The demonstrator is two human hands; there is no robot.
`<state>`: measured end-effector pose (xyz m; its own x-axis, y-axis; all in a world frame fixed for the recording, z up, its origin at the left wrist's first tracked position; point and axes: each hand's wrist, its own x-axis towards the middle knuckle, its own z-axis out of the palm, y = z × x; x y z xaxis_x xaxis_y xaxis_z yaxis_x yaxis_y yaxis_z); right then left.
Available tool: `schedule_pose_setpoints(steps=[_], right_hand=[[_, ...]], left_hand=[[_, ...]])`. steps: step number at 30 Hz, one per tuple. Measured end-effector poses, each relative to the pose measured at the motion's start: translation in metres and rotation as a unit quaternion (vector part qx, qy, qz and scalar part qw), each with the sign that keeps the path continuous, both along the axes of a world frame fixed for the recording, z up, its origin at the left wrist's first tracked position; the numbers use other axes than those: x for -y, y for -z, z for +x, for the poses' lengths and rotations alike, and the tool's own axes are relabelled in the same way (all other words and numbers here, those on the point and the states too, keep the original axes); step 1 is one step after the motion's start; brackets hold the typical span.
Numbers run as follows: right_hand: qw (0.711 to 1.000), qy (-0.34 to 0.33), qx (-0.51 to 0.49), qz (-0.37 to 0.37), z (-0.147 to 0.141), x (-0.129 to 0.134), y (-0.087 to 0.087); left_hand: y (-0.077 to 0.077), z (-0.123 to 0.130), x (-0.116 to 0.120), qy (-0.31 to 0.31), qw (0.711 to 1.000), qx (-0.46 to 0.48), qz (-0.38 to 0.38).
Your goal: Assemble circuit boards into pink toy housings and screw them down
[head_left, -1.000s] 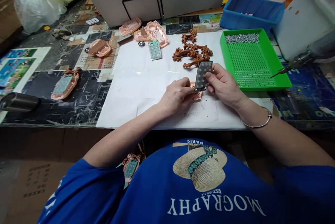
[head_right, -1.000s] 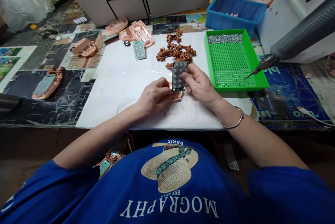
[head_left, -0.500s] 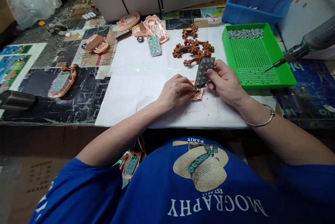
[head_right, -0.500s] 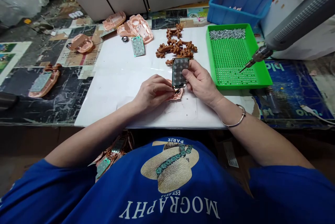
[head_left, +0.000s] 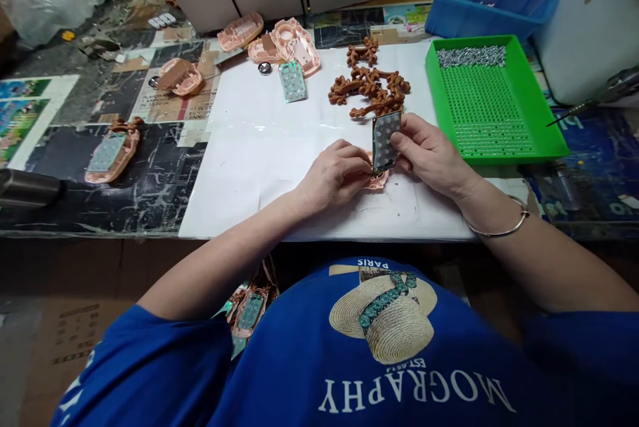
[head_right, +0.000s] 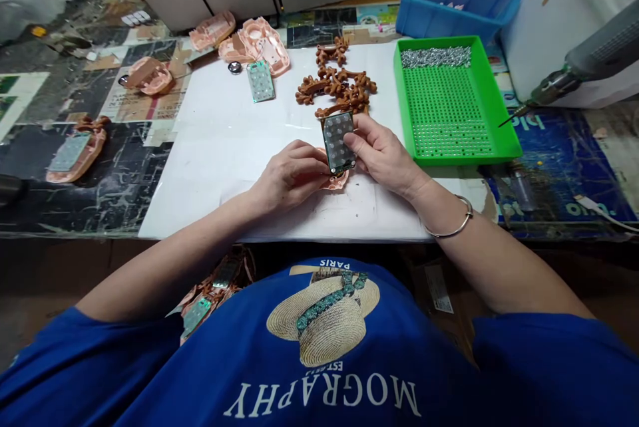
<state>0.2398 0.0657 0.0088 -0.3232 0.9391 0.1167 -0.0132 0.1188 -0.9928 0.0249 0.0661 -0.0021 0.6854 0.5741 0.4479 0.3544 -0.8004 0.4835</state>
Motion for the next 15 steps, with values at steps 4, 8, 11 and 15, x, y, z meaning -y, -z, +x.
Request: schedule_pose_setpoints(steps=[4, 8, 11, 15], right_hand=[[1.000, -0.002, 0.014, 0.005, 0.0002, -0.0012, 0.0028], [1.000, -0.003, 0.017, -0.003, -0.0002, -0.0020, 0.0038], [1.000, -0.009, -0.002, -0.015, -0.0008, -0.0019, 0.0033], [0.999, -0.020, -0.017, -0.020, -0.0010, -0.0018, 0.0028]], left_hand=[[0.0017, -0.0034, 0.0021, 0.011, 1.000, -0.013, 0.009], [0.0038, -0.0040, 0.0027, 0.016, 1.000, -0.018, 0.017], [0.0039, -0.0040, 0.0017, 0.025, 0.999, -0.012, 0.020], [0.0025, -0.0039, 0.0007, 0.028, 0.999, -0.020, 0.013]])
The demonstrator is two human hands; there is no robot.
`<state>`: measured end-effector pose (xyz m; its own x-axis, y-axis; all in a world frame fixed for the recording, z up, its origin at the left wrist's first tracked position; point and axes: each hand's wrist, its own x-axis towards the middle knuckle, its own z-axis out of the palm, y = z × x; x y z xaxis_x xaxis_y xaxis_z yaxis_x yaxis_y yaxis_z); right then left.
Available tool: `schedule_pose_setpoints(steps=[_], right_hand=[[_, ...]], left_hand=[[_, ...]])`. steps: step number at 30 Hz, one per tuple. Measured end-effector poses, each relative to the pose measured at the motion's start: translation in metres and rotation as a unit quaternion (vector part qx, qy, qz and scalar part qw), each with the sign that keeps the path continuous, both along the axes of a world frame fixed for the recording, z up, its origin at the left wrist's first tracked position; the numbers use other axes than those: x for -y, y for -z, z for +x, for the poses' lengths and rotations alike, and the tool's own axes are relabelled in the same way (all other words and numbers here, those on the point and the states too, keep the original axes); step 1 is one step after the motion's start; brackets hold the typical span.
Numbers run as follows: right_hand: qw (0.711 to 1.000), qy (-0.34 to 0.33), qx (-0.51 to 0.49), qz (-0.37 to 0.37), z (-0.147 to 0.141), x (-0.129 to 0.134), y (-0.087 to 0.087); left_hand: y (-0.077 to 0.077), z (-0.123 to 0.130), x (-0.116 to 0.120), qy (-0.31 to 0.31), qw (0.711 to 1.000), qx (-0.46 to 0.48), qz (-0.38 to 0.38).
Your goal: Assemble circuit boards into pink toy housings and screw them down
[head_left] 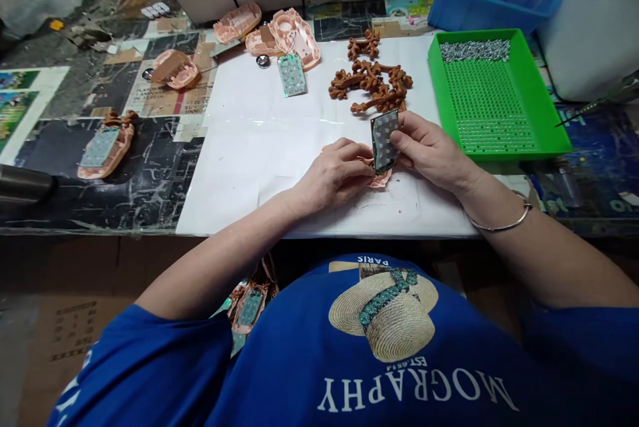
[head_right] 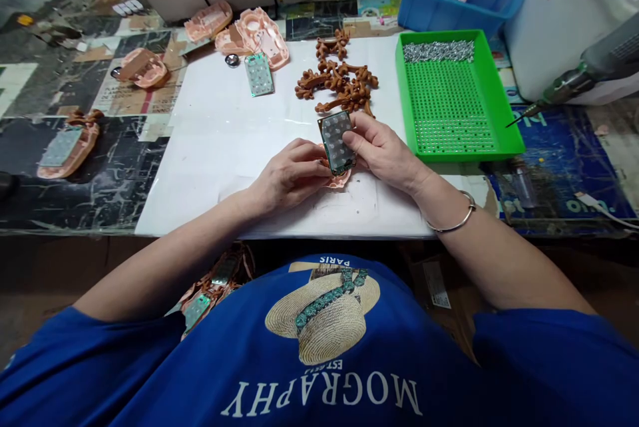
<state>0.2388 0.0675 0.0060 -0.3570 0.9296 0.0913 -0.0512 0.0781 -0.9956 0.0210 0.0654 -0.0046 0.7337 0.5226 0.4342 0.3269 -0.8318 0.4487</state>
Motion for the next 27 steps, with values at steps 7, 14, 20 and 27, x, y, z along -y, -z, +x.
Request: schedule_pose_setpoints(steps=[7, 14, 20, 27], right_hand=[[1.000, -0.021, -0.002, -0.017, 0.003, -0.002, 0.002], [0.999, -0.032, 0.034, 0.017, 0.006, -0.004, 0.005], [0.993, -0.003, 0.089, 0.076, 0.004, -0.004, 0.002], [0.975, -0.002, 0.174, 0.141, 0.001, -0.007, -0.006]], left_hand=[[-0.002, 0.001, 0.000, -0.004, 1.000, -0.022, -0.010], [0.000, 0.000, 0.000, 0.008, 1.000, 0.000, 0.009], [0.001, 0.000, -0.001, 0.014, 1.000, 0.011, 0.013], [0.003, 0.000, -0.003, 0.005, 1.000, -0.021, 0.009]])
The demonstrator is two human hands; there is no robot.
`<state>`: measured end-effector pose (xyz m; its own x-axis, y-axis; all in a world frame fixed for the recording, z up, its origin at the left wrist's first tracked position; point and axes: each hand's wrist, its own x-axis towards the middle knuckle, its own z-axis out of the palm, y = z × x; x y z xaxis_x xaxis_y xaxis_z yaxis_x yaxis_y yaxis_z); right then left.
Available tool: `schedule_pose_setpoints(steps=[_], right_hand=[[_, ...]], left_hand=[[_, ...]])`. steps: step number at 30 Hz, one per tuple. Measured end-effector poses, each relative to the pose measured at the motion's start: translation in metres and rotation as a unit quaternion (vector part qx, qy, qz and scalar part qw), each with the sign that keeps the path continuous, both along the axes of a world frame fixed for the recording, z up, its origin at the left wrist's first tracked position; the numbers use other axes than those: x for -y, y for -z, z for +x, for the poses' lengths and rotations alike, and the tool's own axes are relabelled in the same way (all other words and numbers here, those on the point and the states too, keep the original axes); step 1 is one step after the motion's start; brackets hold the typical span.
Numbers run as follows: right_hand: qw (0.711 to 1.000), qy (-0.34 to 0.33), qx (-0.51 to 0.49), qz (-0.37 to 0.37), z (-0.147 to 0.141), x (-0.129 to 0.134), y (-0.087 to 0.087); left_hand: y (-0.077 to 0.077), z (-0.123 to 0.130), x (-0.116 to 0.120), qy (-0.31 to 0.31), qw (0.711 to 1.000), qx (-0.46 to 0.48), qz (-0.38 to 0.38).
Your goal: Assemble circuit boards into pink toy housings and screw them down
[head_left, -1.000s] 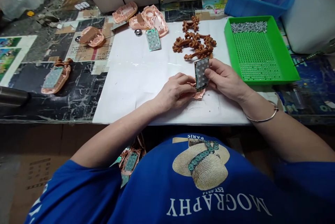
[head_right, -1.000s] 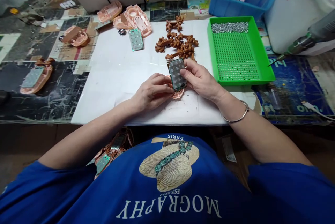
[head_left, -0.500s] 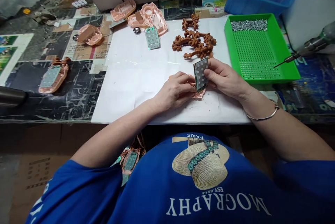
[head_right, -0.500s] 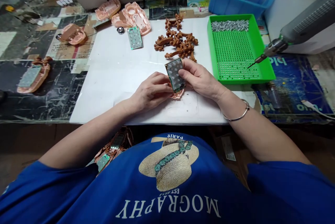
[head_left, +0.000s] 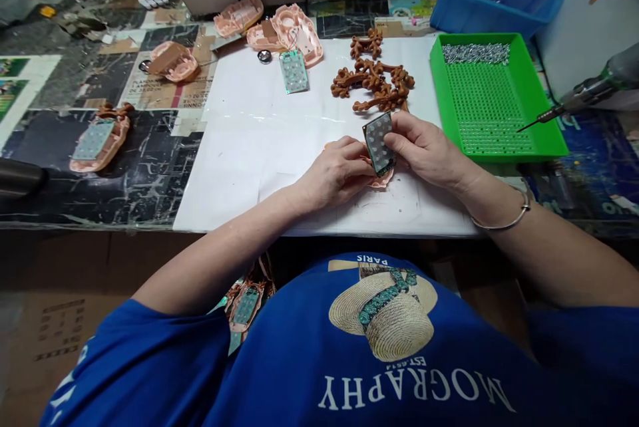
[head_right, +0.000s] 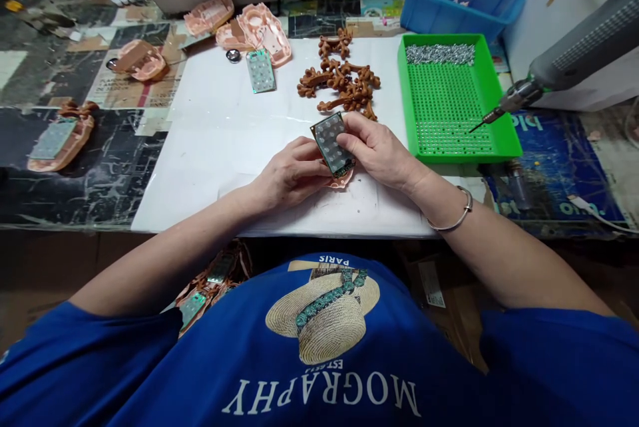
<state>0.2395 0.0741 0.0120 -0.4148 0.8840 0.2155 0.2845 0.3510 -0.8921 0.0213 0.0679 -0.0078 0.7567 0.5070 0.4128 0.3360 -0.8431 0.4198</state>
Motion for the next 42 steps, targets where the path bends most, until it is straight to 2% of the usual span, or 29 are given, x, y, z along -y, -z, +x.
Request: schedule_pose_setpoints(steps=[5, 10, 17, 22, 24, 28, 32, 36, 39, 42], right_hand=[[0.998, -0.001, 0.056, 0.029, -0.003, -0.001, -0.008], [1.000, -0.010, 0.025, -0.009, 0.000, -0.001, -0.005], [0.999, -0.013, 0.032, 0.004, 0.001, -0.002, -0.004], [0.998, -0.027, -0.005, -0.057, 0.006, -0.002, -0.001], [0.998, -0.025, -0.006, -0.058, 0.007, -0.003, 0.001], [0.999, -0.024, 0.033, -0.009, 0.004, -0.006, -0.001], [0.997, -0.017, 0.072, 0.002, 0.001, -0.006, -0.006], [0.988, 0.008, 0.146, 0.042, -0.003, -0.001, -0.016], [0.975, 0.014, 0.212, 0.058, -0.007, 0.002, -0.024], [0.960, 0.012, 0.271, 0.067, -0.011, 0.001, -0.029]], left_hand=[[-0.001, -0.001, -0.001, -0.023, 0.999, -0.018, 0.028], [-0.006, -0.004, -0.003, 0.025, 0.999, -0.008, 0.024], [-0.005, -0.005, -0.006, 0.033, 0.999, -0.015, 0.014], [-0.004, -0.006, -0.006, 0.034, 0.999, -0.015, 0.016], [-0.004, -0.006, -0.006, 0.037, 0.999, -0.013, 0.020], [-0.003, -0.005, -0.008, 0.042, 0.999, -0.002, 0.013], [-0.003, -0.003, -0.009, 0.044, 0.999, 0.006, -0.005], [-0.009, -0.011, -0.010, 0.072, 0.994, 0.050, -0.067], [-0.014, -0.028, -0.008, 0.019, 0.986, 0.122, -0.111], [-0.014, -0.046, -0.006, -0.030, 0.987, 0.128, -0.097]])
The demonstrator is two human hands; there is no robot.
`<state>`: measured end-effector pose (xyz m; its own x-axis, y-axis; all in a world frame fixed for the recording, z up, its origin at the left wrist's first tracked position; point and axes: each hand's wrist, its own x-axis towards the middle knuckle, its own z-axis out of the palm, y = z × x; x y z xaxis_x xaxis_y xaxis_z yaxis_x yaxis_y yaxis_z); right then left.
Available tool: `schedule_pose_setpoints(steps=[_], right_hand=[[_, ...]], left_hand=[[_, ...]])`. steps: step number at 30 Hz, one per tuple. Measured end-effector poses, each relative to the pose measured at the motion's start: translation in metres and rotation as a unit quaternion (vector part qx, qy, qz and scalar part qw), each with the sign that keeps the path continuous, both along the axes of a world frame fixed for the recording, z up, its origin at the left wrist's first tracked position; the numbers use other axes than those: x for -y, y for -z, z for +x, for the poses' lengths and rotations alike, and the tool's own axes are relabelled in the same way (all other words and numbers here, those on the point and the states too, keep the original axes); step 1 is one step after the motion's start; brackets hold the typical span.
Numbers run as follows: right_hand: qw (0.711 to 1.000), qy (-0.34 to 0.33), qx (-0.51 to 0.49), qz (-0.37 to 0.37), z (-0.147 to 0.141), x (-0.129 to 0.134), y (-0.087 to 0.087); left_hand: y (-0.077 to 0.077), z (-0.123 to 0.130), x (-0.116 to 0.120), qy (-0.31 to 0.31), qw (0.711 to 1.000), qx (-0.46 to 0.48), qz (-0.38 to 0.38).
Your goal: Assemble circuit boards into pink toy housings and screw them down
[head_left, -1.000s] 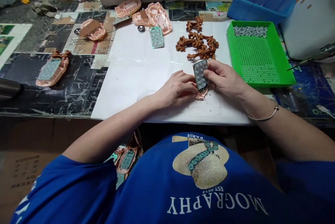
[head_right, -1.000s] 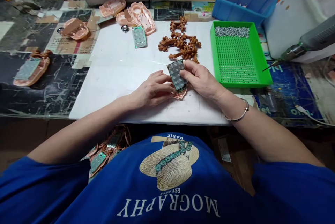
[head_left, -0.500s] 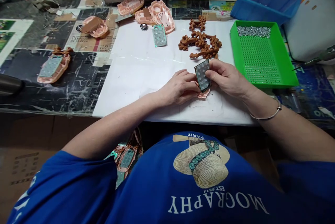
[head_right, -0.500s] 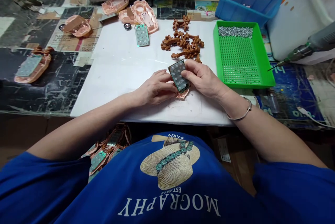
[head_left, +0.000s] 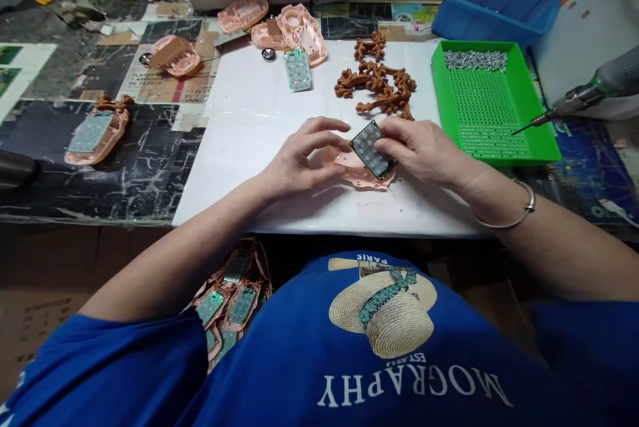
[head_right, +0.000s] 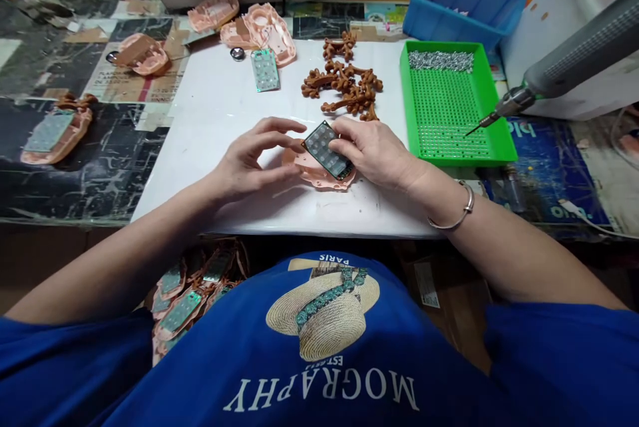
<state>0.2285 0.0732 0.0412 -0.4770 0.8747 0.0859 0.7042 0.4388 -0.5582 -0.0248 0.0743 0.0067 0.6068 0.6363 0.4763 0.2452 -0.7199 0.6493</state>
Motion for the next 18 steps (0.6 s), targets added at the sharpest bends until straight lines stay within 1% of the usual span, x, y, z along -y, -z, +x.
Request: schedule_pose_setpoints(steps=[3, 4, 7, 9, 12, 14, 18], right_hand=[[0.999, -0.023, 0.027, 0.002, -0.003, -0.004, -0.002], [0.999, -0.036, 0.030, 0.007, -0.004, -0.005, -0.002], [0.996, -0.077, 0.032, 0.044, -0.006, -0.008, 0.001], [0.992, -0.099, 0.029, 0.070, -0.007, -0.007, 0.006], [0.989, -0.113, 0.024, 0.091, -0.006, 0.000, 0.014], [0.988, -0.117, 0.026, 0.100, -0.004, 0.006, 0.017], [0.981, -0.150, 0.061, 0.109, 0.004, 0.018, 0.015]], left_hand=[[0.004, -0.009, 0.003, 0.018, 0.999, -0.035, 0.016], [0.006, -0.010, 0.004, 0.015, 0.999, -0.040, 0.017], [0.011, -0.008, 0.009, -0.025, 0.999, -0.044, 0.014], [0.014, -0.004, 0.014, -0.029, 0.999, -0.041, 0.014], [0.017, 0.002, 0.026, -0.032, 0.999, -0.037, 0.021], [0.020, 0.006, 0.036, -0.054, 0.998, -0.035, 0.023], [0.023, 0.015, 0.054, -0.098, 0.994, -0.034, 0.022]])
